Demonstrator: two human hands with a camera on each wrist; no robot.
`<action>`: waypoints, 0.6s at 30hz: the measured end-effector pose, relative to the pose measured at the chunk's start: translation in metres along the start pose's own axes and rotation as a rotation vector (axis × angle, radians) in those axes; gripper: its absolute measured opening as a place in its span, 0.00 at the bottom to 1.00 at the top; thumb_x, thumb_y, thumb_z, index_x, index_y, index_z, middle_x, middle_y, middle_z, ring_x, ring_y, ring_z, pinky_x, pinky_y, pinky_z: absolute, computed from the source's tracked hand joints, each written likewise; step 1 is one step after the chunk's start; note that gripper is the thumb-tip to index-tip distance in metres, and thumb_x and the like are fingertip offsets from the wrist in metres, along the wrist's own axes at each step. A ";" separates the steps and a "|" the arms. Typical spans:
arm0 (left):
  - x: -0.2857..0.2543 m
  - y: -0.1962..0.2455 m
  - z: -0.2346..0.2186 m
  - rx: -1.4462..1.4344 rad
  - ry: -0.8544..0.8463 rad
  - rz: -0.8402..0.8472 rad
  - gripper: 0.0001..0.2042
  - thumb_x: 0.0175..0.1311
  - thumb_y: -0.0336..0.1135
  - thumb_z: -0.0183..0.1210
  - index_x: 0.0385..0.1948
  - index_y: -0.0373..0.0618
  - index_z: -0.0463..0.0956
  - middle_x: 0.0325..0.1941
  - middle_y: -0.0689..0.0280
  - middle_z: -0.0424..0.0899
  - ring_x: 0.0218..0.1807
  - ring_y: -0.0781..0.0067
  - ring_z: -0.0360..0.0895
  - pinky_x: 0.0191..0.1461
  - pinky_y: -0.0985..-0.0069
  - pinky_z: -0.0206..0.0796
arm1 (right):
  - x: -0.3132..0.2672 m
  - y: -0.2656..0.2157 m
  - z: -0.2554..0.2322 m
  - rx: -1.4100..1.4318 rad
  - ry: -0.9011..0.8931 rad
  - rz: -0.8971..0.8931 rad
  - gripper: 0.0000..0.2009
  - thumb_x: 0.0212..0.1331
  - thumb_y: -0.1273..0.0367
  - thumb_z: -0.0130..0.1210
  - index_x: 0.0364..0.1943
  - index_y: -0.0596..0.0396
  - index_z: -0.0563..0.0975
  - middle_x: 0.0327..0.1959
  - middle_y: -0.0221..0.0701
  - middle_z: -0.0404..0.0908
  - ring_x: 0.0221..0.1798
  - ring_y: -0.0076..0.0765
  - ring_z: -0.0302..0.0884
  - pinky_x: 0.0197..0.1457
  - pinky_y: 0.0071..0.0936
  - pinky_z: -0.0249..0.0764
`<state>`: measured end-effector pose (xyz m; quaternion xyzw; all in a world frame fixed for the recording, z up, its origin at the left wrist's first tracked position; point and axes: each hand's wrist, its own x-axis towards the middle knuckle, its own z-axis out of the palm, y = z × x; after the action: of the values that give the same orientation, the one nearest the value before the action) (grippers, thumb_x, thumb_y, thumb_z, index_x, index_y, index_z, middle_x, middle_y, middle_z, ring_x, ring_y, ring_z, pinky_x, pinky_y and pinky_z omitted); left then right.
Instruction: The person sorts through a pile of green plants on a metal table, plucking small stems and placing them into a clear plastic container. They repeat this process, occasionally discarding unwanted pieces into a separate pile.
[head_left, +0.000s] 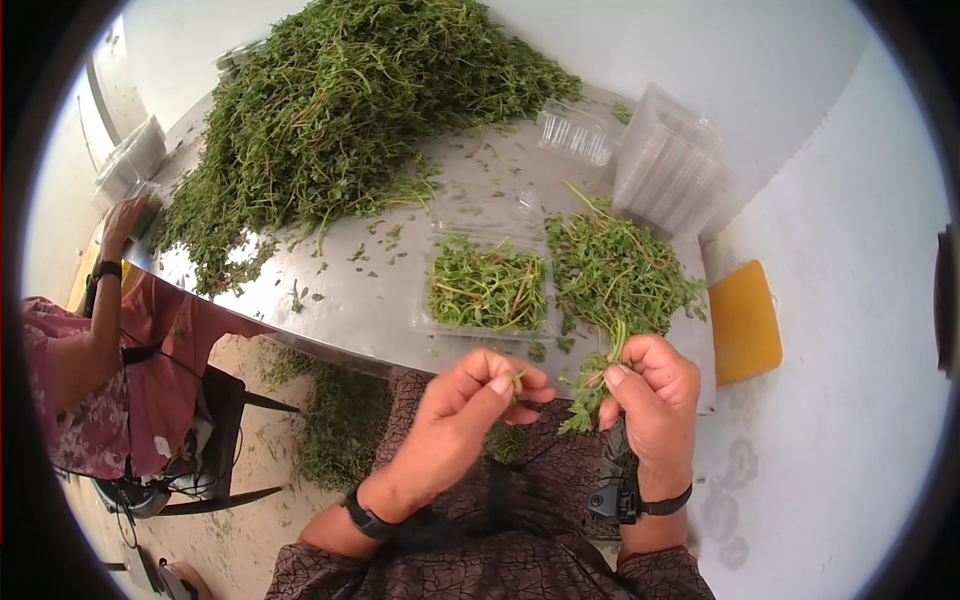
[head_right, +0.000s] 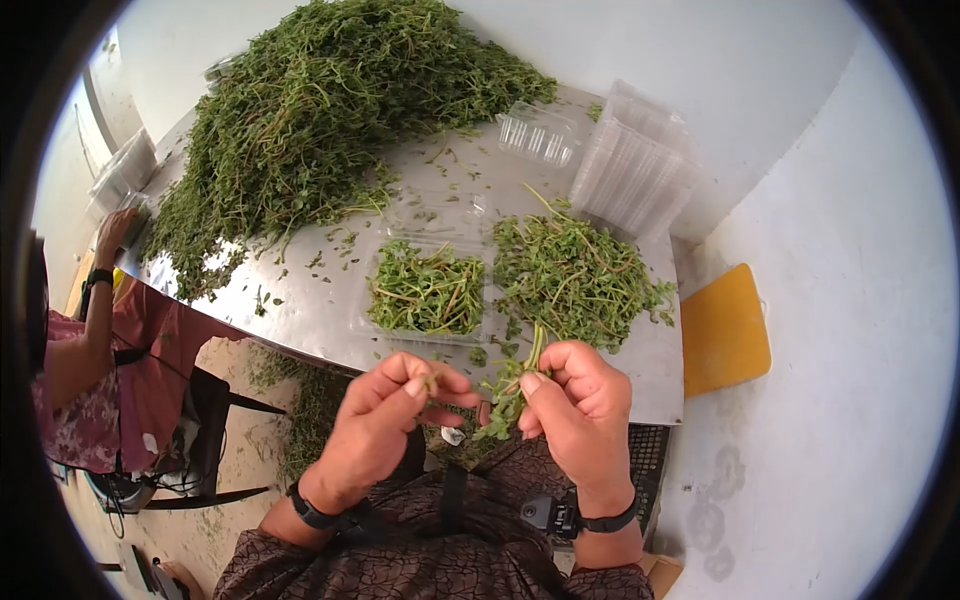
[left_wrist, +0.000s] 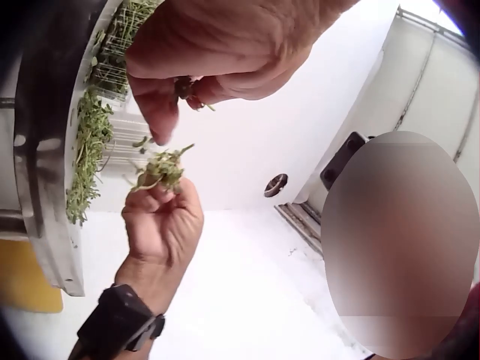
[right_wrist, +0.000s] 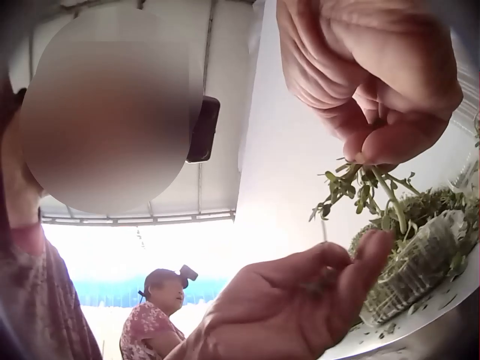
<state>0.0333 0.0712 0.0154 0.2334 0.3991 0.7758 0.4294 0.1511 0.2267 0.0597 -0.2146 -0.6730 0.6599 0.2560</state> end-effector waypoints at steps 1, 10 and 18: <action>0.000 -0.006 0.005 -0.009 0.021 -0.017 0.07 0.76 0.33 0.46 0.44 0.42 0.71 0.48 0.66 0.79 0.48 0.77 0.78 0.47 0.77 0.72 | -0.001 0.000 0.003 0.000 -0.009 0.001 0.01 0.62 0.79 0.53 0.35 0.63 0.74 0.22 0.28 0.77 0.20 0.16 0.74 0.23 0.16 0.70; -0.002 -0.007 0.009 0.161 -0.063 -0.007 0.13 0.75 0.32 0.48 0.57 0.39 0.68 0.45 0.71 0.76 0.43 0.87 0.72 0.40 0.83 0.69 | -0.003 0.007 0.019 0.028 -0.129 0.021 0.03 0.64 0.77 0.53 0.38 0.64 0.75 0.28 0.31 0.81 0.28 0.19 0.80 0.29 0.16 0.76; -0.002 -0.009 0.007 0.185 0.026 -0.062 0.07 0.74 0.31 0.51 0.45 0.40 0.73 0.35 0.72 0.79 0.33 0.88 0.72 0.35 0.87 0.66 | -0.006 0.015 0.028 -0.056 -0.075 -0.122 0.05 0.62 0.77 0.57 0.40 0.66 0.76 0.33 0.31 0.81 0.31 0.19 0.80 0.31 0.16 0.75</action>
<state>0.0436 0.0751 0.0117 0.2498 0.4816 0.7248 0.4245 0.1377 0.2021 0.0446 -0.1553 -0.7121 0.6317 0.2640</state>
